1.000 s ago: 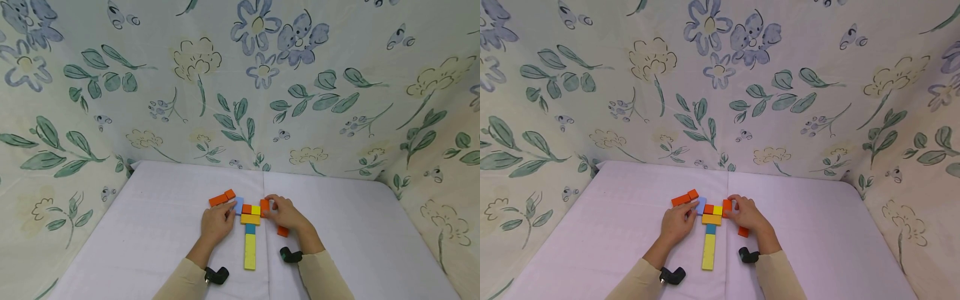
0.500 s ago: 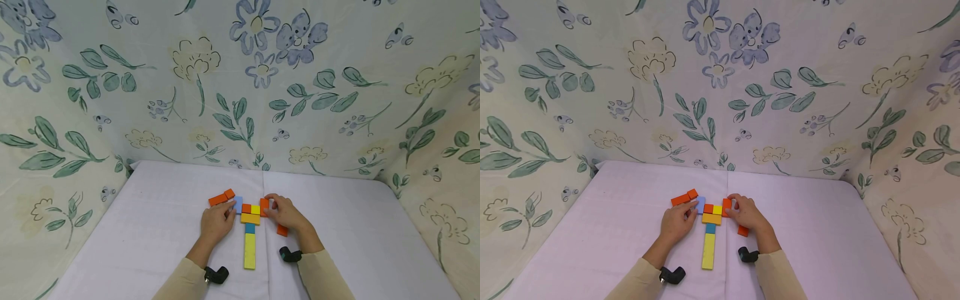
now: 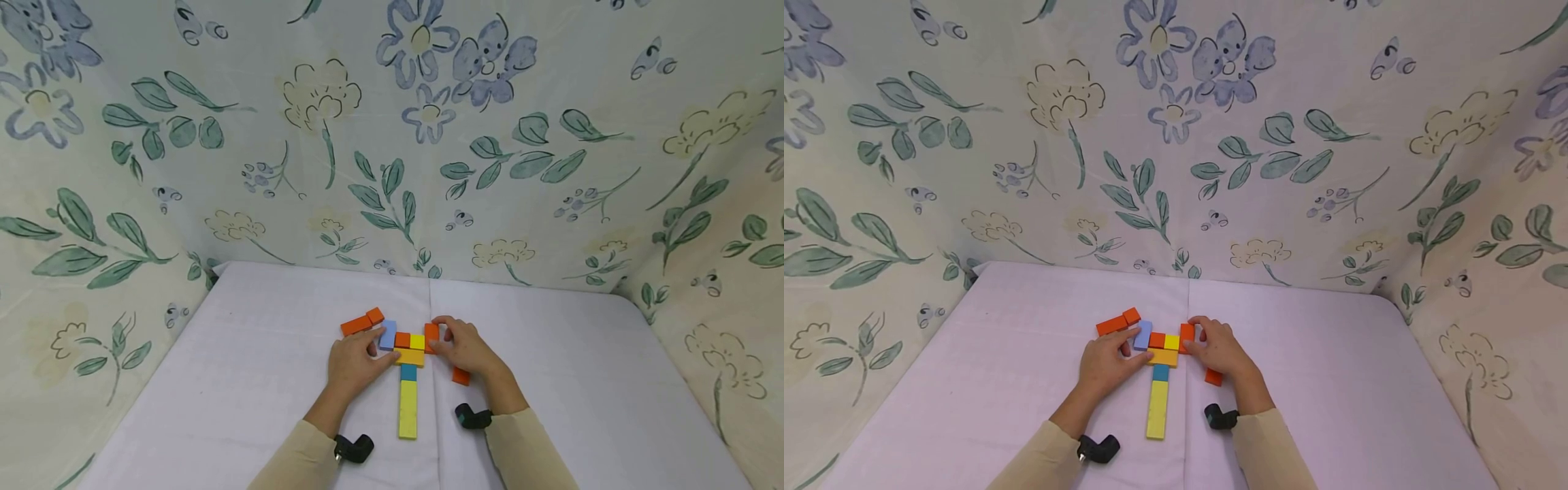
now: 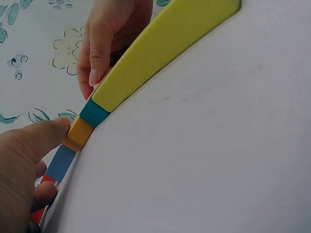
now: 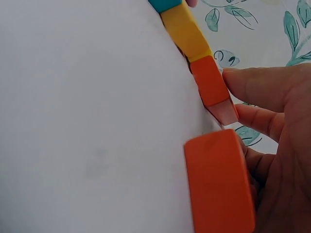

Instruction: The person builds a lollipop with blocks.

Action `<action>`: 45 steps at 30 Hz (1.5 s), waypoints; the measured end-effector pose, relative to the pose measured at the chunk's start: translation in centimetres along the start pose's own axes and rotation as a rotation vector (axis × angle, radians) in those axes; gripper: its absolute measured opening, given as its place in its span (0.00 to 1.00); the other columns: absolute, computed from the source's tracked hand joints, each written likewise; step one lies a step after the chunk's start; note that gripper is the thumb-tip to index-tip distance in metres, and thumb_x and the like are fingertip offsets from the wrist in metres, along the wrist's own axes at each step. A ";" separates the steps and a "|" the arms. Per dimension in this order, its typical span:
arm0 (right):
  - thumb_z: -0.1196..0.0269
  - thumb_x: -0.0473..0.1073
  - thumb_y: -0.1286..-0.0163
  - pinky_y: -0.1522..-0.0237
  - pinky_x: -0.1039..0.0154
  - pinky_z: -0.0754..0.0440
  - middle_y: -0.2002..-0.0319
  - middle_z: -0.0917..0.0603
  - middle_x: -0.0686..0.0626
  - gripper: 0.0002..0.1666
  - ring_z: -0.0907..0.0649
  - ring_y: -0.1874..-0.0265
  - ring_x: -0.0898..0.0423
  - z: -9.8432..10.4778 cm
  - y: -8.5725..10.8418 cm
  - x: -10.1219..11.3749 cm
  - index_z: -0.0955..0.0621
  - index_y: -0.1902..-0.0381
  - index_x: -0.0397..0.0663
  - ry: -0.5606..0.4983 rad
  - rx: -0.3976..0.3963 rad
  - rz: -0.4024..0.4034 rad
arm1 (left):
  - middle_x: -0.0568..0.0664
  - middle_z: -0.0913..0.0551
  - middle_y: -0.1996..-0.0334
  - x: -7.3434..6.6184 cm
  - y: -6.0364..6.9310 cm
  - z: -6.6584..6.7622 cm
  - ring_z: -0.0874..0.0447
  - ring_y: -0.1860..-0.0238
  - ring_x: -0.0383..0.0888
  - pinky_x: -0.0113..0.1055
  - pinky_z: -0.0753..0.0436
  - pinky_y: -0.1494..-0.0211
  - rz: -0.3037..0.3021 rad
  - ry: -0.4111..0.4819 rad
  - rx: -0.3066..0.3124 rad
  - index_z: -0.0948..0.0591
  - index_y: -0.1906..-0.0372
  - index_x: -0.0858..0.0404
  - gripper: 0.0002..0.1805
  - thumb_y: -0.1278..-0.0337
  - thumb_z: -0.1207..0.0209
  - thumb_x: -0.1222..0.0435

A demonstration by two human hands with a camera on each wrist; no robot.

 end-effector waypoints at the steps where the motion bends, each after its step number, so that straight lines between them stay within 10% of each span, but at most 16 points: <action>1: 0.34 0.55 0.29 0.62 0.60 0.26 0.58 0.24 0.49 0.30 0.28 0.56 0.51 0.0 0.0 0.1 0.27 0.32 0.64 0.004 -0.005 0.000 | 0.35 0.31 0.79 0.0 0.0 0.0 0.35 0.76 0.35 0.33 0.39 0.65 0.002 0.000 0.001 0.16 0.37 0.44 0.37 0.52 0.31 0.34; 10: 0.31 0.53 0.31 0.42 0.42 0.28 0.39 0.26 0.44 0.16 0.34 0.38 0.40 1.2 -0.3 4.1 0.15 0.46 0.65 0.081 -0.128 0.134 | 0.35 0.31 0.80 -0.1 0.0 0.2 0.35 0.76 0.34 0.33 0.39 0.66 -0.020 0.008 -0.019 0.16 0.38 0.45 0.27 0.40 0.35 0.41; 17: 0.33 0.52 0.29 0.39 0.39 0.38 0.60 0.17 0.56 0.09 0.31 0.42 0.44 -0.7 -1.4 6.5 0.12 0.53 0.64 0.177 -0.009 0.231 | 0.35 0.31 0.81 -0.3 0.0 0.3 0.35 0.77 0.35 0.32 0.41 0.67 -0.056 0.001 -0.049 0.16 0.38 0.46 0.21 0.34 0.37 0.49; 33: 0.33 0.52 0.30 0.34 0.38 0.42 0.61 0.16 0.58 0.08 0.30 0.43 0.47 -1.4 -1.2 6.6 0.12 0.55 0.65 0.142 0.028 0.213 | 0.33 0.30 0.80 -0.1 -0.1 0.0 0.36 0.77 0.34 0.31 0.41 0.67 -0.049 0.008 -0.028 0.15 0.39 0.45 0.31 0.45 0.33 0.37; 45: 0.35 0.56 0.29 0.41 0.44 0.22 0.39 0.24 0.45 0.22 0.31 0.38 0.44 1.4 -0.8 1.4 0.18 0.39 0.63 0.028 -0.102 -0.025 | 0.35 0.31 0.82 -0.2 0.1 0.3 0.36 0.77 0.35 0.31 0.41 0.68 -0.045 -0.026 -0.052 0.16 0.38 0.44 0.22 0.35 0.36 0.46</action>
Point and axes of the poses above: each hand's wrist, its own y-axis away from the middle knuckle, its own z-axis out of the back of the hand, x = y × z, the point moved 10 cm from there along -y, towards the middle knuckle
